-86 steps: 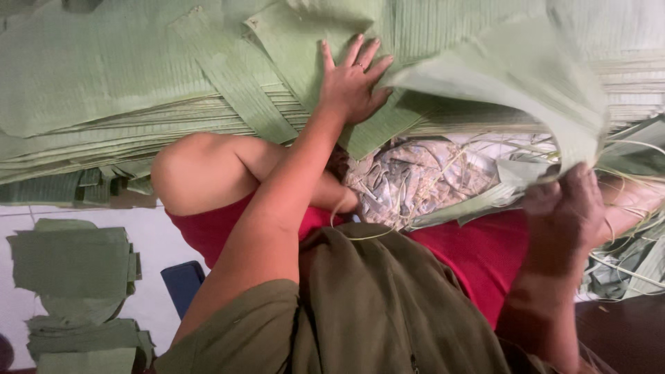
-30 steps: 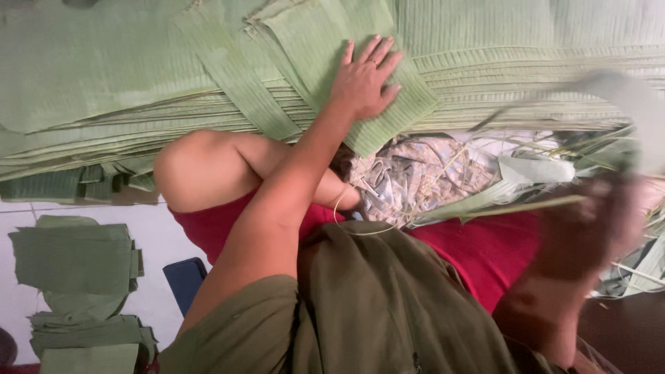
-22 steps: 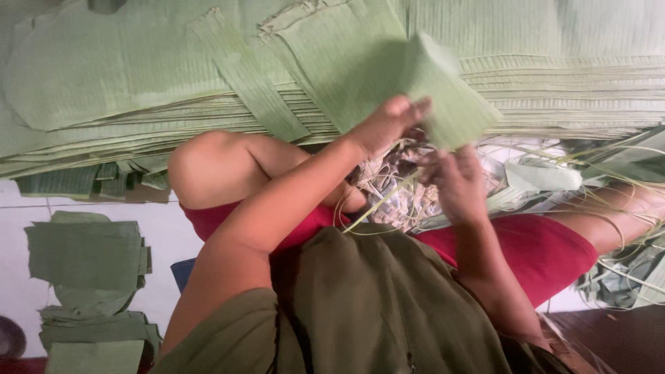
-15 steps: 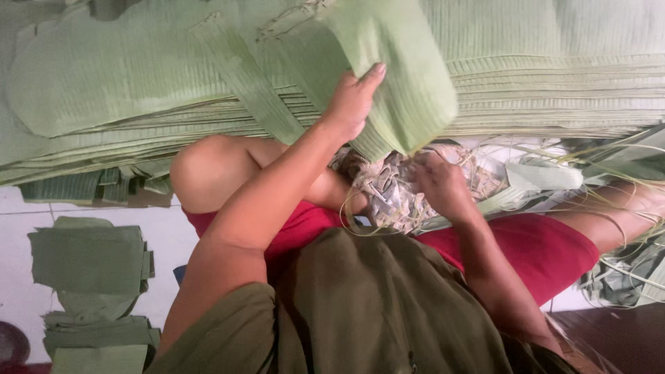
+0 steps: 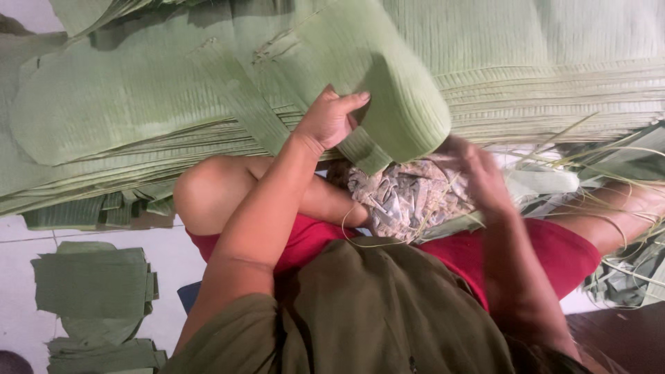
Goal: The person sits on the floor surrounded by large piles of cut banana leaves. They take individual leaf pieces, fold them in half, smooth them flat by hand, and stack the folded pieces onto a growing pile beside them.
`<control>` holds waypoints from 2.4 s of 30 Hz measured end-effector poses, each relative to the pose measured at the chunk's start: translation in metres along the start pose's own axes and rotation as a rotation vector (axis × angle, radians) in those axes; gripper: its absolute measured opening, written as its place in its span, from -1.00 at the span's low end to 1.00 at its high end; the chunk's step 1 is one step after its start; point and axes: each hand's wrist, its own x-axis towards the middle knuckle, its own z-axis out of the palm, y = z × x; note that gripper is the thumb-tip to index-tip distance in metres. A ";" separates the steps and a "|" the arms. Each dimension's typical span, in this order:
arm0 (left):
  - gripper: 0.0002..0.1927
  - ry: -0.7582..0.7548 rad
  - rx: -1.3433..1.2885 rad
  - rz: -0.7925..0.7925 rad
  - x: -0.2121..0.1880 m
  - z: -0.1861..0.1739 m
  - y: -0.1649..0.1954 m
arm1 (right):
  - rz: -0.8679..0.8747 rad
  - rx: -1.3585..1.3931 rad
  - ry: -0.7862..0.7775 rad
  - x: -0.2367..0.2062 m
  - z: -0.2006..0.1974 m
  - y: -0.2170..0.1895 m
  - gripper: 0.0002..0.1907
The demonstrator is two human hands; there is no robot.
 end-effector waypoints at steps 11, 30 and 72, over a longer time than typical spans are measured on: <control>-0.64 0.529 1.793 -0.126 -0.006 -0.007 0.032 | 0.110 -0.517 0.258 0.082 0.025 0.039 -0.74; -0.62 0.282 2.129 -0.111 0.019 0.004 0.034 | -0.097 0.475 0.483 0.395 0.017 -0.060 -0.93; -0.10 0.466 1.287 -0.403 -0.052 -0.045 -0.009 | 0.332 0.577 0.060 0.057 0.051 0.020 -0.65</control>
